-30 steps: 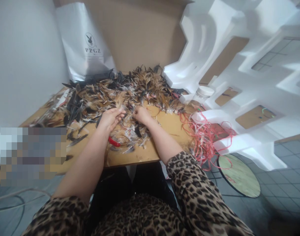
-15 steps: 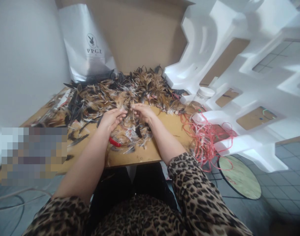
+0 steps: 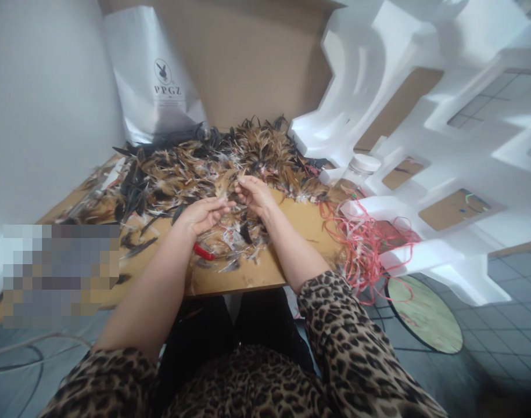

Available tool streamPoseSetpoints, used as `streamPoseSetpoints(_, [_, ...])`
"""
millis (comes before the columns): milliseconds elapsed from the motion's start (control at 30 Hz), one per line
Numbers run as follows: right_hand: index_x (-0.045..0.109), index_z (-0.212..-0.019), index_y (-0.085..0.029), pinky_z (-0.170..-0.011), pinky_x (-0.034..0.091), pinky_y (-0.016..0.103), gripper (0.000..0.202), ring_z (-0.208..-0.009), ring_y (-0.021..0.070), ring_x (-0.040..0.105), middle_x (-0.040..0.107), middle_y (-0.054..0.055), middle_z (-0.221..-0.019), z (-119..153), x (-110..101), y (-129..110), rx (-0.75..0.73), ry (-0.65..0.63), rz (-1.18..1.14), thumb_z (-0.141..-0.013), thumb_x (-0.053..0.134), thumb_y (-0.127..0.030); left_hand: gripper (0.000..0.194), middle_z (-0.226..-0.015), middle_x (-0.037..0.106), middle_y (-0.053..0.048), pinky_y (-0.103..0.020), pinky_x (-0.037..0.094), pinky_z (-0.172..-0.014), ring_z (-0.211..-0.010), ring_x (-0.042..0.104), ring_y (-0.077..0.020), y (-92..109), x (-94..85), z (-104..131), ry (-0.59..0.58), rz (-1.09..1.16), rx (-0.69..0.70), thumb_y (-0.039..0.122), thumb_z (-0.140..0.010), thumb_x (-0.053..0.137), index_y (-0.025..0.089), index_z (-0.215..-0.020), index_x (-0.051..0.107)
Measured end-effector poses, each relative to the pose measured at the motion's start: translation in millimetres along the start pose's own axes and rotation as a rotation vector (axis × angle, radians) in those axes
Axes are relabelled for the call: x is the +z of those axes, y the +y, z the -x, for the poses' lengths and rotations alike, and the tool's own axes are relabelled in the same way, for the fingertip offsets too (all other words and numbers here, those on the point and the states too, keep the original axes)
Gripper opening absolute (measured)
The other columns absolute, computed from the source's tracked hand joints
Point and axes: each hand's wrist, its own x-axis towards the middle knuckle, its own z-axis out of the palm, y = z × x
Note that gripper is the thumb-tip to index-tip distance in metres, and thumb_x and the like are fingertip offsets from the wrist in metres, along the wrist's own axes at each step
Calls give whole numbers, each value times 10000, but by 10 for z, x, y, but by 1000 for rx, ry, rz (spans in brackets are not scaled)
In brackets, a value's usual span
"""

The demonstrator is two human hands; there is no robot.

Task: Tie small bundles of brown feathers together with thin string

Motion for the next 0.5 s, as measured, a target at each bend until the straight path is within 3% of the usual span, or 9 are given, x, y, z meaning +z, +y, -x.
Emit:
streamPoseSetpoints(200, [553,-759,-170,-504,454,128,200,-577,47,578,633,-46,-660,12,2,-7,-2,-40,-63,-653,707,-241,89,-751,667,-102,-92,455,-434,-512,584,-50,39,43,61,7,106,-49,26,-756,556,63,-791,628])
streamPoseSetpoints(367, [544,-732,-160,-483,458,138,157,-526,44,555,609,-55,-600,-7,-52,-19,-19,-109,-151,-678,685,-204,74,-672,604,-38,-63,384,-379,-507,549,-33,109,-5,78,-8,257,-37,42,-772,545,94,-774,598])
streamPoseSetpoints(500, [538,-736,-157,-488,461,145,170,-517,42,542,601,-55,-605,2,-66,-29,9,-155,-143,-673,690,-201,81,-741,622,-62,-68,389,-390,-536,561,-39,103,-50,47,7,263,-33,57,-787,526,99,-784,594])
